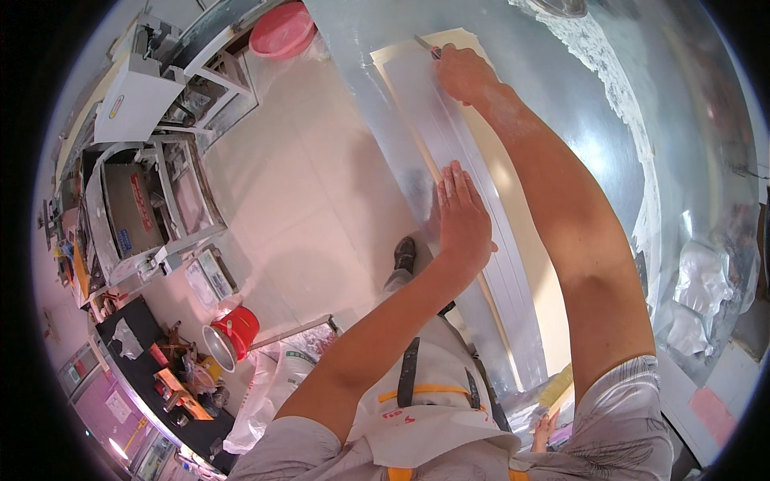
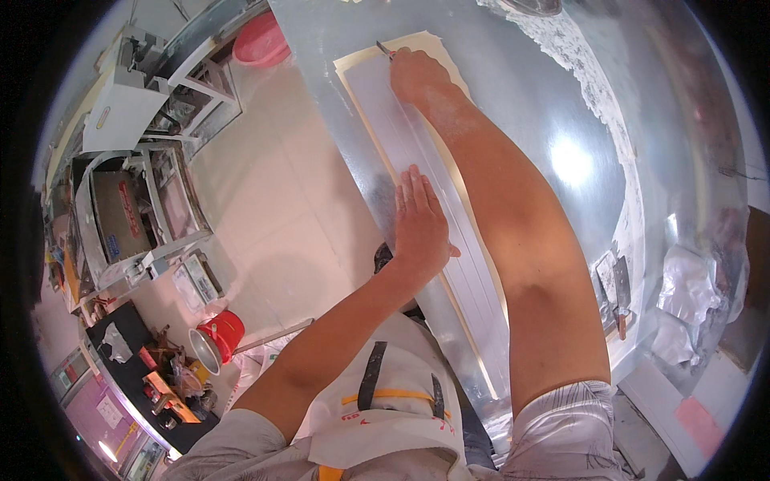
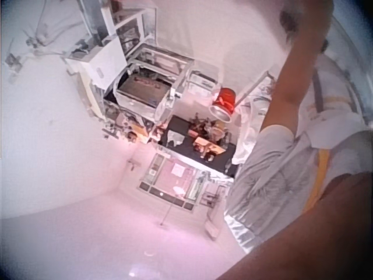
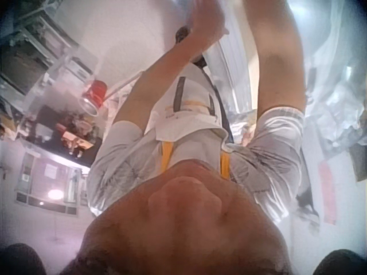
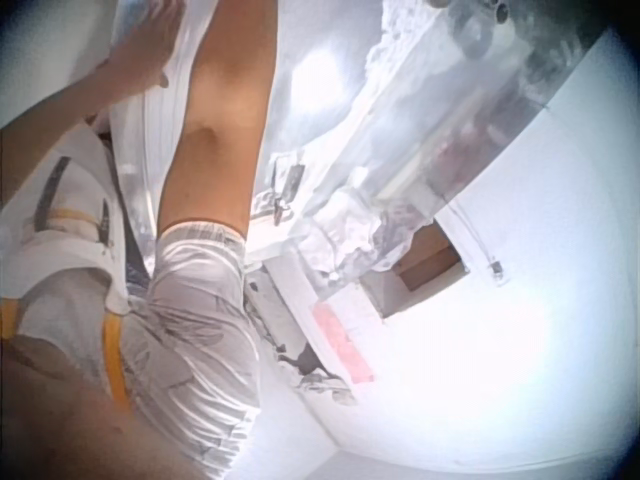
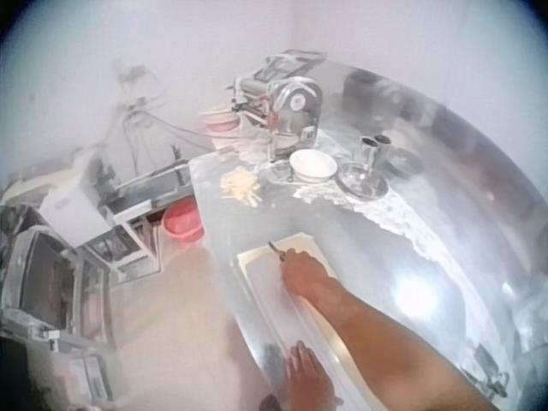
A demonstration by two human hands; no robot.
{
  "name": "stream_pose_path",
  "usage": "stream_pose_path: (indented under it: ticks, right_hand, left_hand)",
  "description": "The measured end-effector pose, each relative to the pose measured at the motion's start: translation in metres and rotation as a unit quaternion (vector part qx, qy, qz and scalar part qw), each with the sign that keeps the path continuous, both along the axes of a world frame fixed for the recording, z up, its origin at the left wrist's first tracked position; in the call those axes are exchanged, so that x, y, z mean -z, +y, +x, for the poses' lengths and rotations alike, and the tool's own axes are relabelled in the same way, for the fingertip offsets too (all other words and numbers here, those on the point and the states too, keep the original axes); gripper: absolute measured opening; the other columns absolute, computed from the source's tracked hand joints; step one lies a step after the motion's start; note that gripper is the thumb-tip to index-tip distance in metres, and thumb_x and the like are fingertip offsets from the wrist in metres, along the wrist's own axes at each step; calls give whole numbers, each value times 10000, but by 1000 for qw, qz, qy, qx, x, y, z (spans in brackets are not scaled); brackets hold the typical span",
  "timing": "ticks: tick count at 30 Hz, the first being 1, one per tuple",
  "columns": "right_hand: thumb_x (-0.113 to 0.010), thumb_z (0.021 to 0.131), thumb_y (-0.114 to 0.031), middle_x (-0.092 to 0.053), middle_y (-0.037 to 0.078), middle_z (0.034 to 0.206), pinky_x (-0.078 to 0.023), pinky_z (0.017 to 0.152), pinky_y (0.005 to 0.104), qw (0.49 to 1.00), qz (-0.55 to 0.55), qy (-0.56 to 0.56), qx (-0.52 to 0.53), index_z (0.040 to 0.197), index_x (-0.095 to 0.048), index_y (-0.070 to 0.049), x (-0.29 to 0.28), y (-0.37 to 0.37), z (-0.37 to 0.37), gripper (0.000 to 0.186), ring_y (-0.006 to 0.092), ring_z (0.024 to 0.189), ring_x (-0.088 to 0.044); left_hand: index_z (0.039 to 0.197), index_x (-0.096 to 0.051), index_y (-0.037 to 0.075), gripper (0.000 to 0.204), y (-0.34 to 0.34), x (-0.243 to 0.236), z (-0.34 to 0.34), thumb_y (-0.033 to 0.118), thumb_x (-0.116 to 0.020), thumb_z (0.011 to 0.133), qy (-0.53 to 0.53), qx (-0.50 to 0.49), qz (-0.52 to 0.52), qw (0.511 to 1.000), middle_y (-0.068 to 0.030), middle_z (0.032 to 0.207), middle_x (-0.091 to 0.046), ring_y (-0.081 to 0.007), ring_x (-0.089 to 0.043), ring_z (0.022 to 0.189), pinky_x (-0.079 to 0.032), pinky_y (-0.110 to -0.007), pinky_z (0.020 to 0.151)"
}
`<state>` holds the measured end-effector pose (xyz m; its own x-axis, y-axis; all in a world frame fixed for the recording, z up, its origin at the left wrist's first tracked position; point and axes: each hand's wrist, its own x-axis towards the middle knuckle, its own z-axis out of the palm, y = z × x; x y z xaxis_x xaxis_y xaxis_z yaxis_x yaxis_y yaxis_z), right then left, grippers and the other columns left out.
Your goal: The person feeds a sheet of dough through a roller machine, then folds and cuts it into thin strips on a metal table using a bench scraper. The cut noodles are gathered and placed on the table.
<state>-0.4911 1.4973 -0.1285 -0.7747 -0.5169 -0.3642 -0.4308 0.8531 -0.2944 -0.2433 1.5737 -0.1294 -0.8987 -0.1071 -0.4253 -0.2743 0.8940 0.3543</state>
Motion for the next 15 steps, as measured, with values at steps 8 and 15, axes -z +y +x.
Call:
stream_pose_path:
  ticks: [8,15]
  right_hand:
    - [-507,1032,-166,-726,237,1262,-575,969,525,999,5,23,-35,1249,-690,6,8,-4,-6,332,422,1154,-715]
    - [-536,980,-116,-763,208,1198,-598,913,511,997,25,29,-62,1172,-771,-20,1,-14,-5,318,398,1080,-748]
  left_hand:
    - [1570,-158,-246,1403,1,1,-1,554,-925,710,4,-3,5,1000,-436,1685,-41,-541,-58,1607,-111,-571,1327]
    - [1565,-150,-252,1403,3,5,3,524,-940,704,37,-21,27,999,-432,1684,-48,-544,-72,1604,-116,-578,1326]
